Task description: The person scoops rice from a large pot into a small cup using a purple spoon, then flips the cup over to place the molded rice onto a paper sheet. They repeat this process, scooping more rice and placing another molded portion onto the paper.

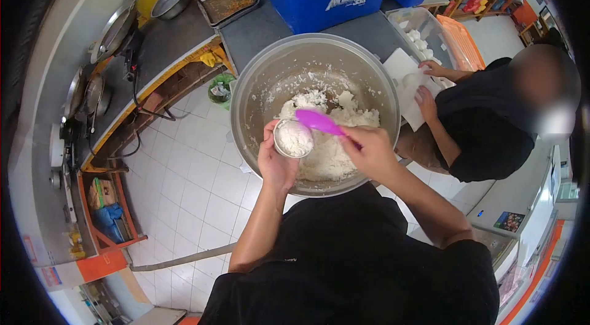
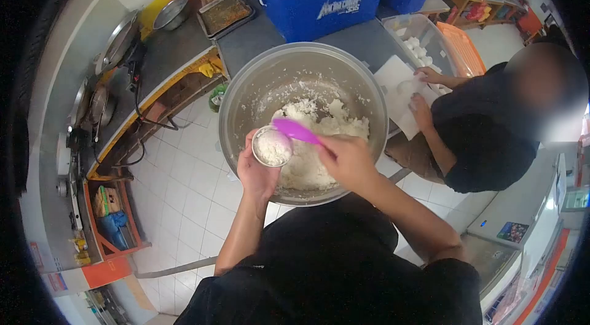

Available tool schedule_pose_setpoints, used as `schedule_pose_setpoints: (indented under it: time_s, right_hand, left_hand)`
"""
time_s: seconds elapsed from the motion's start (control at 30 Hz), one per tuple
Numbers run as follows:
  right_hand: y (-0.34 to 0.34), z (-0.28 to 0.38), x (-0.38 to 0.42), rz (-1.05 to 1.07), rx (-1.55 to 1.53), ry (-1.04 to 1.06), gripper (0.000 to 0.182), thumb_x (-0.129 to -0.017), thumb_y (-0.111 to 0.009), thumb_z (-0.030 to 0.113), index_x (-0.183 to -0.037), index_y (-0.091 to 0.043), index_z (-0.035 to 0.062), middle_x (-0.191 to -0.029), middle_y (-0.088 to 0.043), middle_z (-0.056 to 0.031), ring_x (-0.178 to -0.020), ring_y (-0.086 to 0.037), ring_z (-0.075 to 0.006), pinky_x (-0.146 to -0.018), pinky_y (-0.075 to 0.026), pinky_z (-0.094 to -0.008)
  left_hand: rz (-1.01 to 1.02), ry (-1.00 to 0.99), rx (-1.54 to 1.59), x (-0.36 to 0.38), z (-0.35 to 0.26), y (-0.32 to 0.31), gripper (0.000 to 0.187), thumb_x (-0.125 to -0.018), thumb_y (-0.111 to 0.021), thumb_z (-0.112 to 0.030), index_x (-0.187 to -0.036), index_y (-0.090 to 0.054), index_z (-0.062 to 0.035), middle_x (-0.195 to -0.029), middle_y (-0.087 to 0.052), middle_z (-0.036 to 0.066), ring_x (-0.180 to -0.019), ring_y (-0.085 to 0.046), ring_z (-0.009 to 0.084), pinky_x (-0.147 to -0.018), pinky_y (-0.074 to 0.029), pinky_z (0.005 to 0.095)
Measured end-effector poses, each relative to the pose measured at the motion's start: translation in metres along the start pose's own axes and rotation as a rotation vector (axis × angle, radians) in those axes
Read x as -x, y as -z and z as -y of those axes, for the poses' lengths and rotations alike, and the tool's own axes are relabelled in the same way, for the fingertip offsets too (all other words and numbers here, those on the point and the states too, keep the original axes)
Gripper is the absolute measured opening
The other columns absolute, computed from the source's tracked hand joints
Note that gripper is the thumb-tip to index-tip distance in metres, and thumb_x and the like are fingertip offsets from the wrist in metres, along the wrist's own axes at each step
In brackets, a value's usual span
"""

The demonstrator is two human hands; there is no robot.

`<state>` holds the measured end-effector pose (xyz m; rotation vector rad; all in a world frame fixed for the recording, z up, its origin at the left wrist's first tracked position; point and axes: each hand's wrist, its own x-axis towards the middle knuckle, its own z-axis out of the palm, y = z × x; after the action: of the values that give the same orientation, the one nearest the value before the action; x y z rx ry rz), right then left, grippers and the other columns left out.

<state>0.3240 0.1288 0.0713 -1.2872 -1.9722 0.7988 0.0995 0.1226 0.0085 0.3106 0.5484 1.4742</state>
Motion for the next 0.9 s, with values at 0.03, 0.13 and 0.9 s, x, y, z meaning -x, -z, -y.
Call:
schedule_pose_setpoints:
  time_s: [0.03,0.13,0.9]
  right_hand:
    - [0.002,0.002,-0.002,-0.093,-0.007,-0.072,0.026,-0.096,-0.065,0.016,-0.117,-0.073,0.0025,-0.077,-0.065,-0.0195,-0.068,-0.066,-0.0336,-0.06,-0.049,-0.042]
    - [-0.027,-0.007,0.006,0.044,-0.169,-0.196,0.021,-0.099,-0.062,0.018,-0.106,-0.073,0.0013,-0.079,-0.067,-0.0223,-0.071,-0.067,-0.0366,-0.066,-0.051,-0.0433]
    - [-0.029,-0.012,0.001,0.397,-1.273,-0.447,0.04,-0.107,-0.052,0.026,-0.138,-0.061,0.002,-0.065,-0.037,0.007,-0.049,-0.031,-0.0049,-0.045,-0.023,-0.0242]
  left_hand:
    - [0.009,-0.022,0.013,0.001,-0.002,-0.001,0.03,-0.099,-0.049,-0.028,-0.126,-0.049,-0.0168,-0.131,-0.058,0.005,-0.125,-0.056,0.0242,-0.105,-0.046,0.0454]
    - [0.008,-0.103,-0.024,0.004,0.0,-0.003,0.033,-0.098,-0.051,-0.028,-0.129,-0.048,-0.016,-0.132,-0.057,0.007,-0.127,-0.054,0.0249,-0.107,-0.044,0.0458]
    - [0.036,-0.094,0.07,0.017,-0.006,-0.017,0.043,-0.1,-0.052,-0.038,-0.137,-0.047,-0.0151,-0.14,-0.055,0.007,-0.133,-0.051,0.0264,-0.112,-0.04,0.0478]
